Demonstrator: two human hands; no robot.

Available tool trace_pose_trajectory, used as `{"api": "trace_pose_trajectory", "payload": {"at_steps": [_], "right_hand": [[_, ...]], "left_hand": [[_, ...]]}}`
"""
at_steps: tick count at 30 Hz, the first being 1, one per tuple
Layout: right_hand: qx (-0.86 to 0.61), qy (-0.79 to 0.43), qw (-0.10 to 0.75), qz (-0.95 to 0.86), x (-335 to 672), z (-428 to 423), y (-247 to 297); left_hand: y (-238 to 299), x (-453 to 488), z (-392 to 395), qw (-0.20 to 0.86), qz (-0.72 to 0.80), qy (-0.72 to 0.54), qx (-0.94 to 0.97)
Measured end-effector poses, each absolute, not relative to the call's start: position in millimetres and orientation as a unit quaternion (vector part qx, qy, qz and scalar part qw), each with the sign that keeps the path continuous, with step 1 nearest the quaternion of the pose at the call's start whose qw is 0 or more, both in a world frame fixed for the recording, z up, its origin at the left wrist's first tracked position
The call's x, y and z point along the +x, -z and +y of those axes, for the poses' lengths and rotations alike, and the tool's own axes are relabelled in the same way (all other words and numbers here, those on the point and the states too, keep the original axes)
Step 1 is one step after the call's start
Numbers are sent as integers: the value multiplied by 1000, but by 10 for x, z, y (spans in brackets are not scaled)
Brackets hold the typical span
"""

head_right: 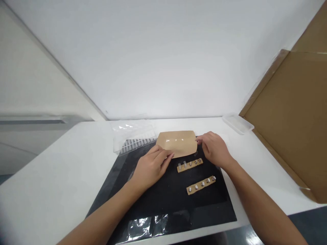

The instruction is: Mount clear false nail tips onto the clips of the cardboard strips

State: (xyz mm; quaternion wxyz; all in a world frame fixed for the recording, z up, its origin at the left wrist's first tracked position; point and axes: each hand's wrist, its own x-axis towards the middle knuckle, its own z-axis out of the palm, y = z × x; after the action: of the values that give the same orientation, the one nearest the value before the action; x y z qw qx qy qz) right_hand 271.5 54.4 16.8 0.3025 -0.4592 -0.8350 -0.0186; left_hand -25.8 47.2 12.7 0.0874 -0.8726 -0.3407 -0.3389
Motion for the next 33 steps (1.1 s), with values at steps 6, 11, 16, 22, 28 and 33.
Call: {"api": "trace_pose_trajectory", "payload": {"at_steps": [6, 11, 16, 22, 28, 33], "right_hand": [[-483, -4, 241, -842, 2934, 623, -213], [-453, -116, 190, -863, 2929, 635, -150], [-453, -154, 167, -862, 2843, 682, -5], [-462, -156, 173, -856, 2800, 698, 35], [-467, -165, 175, -851, 2740, 652, 32], [-475, -171, 172, -846, 2744, 652, 68]], "left_hand": [[-29, -297, 520, 99, -377, 312, -867], [-57, -278, 500, 87, -399, 311, -858], [-94, -246, 481, 89, -395, 328, -854], [-54, -252, 514, 82, -384, 270, -879], [-52, -255, 498, 77, -380, 237, -891], [-71, -268, 487, 65, -373, 214, -900]]}}
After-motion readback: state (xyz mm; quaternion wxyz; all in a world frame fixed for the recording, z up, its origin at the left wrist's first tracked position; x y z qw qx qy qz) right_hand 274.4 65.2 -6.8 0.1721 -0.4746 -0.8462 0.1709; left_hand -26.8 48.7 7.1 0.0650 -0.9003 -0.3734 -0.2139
